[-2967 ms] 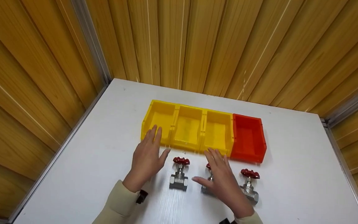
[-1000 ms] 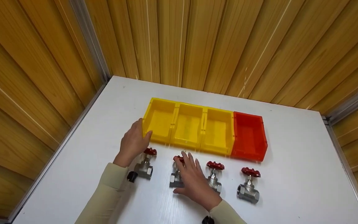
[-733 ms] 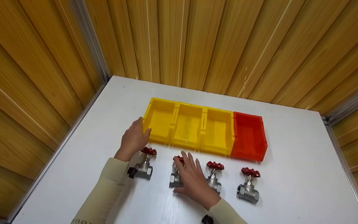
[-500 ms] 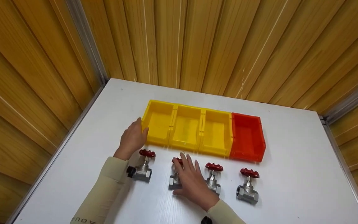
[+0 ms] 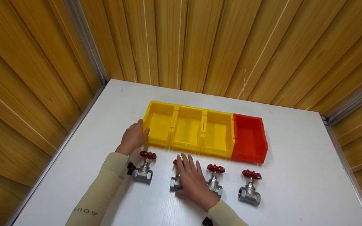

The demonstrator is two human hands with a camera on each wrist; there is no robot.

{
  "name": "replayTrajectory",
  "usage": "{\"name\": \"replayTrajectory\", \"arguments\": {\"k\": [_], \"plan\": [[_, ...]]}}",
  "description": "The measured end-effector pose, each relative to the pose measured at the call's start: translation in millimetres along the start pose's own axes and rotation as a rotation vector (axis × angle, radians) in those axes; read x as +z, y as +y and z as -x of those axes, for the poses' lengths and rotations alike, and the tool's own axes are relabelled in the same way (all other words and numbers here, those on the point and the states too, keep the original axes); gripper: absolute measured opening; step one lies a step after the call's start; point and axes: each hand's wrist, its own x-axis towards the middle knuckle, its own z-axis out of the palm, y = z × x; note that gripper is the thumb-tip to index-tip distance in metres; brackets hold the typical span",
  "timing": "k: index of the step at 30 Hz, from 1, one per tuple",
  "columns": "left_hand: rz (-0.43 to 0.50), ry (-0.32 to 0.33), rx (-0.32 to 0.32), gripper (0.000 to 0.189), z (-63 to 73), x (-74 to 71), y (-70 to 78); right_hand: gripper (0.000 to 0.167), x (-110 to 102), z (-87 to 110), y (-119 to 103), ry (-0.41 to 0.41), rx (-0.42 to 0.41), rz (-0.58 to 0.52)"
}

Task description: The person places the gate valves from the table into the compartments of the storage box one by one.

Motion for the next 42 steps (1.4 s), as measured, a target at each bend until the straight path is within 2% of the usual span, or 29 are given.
{"name": "replayTrajectory", "arguments": {"k": [6,19,24,29,35,42], "plan": [[-0.022,0.006,0.03,0.041,-11.0,-0.3,-4.3,0.123,2.1,-1.5,0.4,0.019,-0.006,0.063],[-0.097,-0.019,-0.045,0.034,-28.1,4.6,-16.1,0.13,6.9,-3.4,1.8,-0.006,0.004,0.059],[-0.106,-0.018,-0.038,0.035,-30.9,6.3,-18.4,0.125,5.9,-4.6,2.1,-0.008,0.012,0.059],[-0.138,-0.026,-0.025,0.033,-34.5,7.3,-18.2,0.118,5.1,-6.0,3.2,0.029,-0.01,0.11],[-0.168,-0.038,-0.042,0.034,-36.3,10.4,-17.0,0.107,7.7,-7.4,5.3,0.128,-0.075,0.24],[-0.143,-0.071,-0.087,0.041,-37.4,15.5,-16.4,0.113,6.9,-8.7,7.7,0.111,-0.087,0.187]]}}
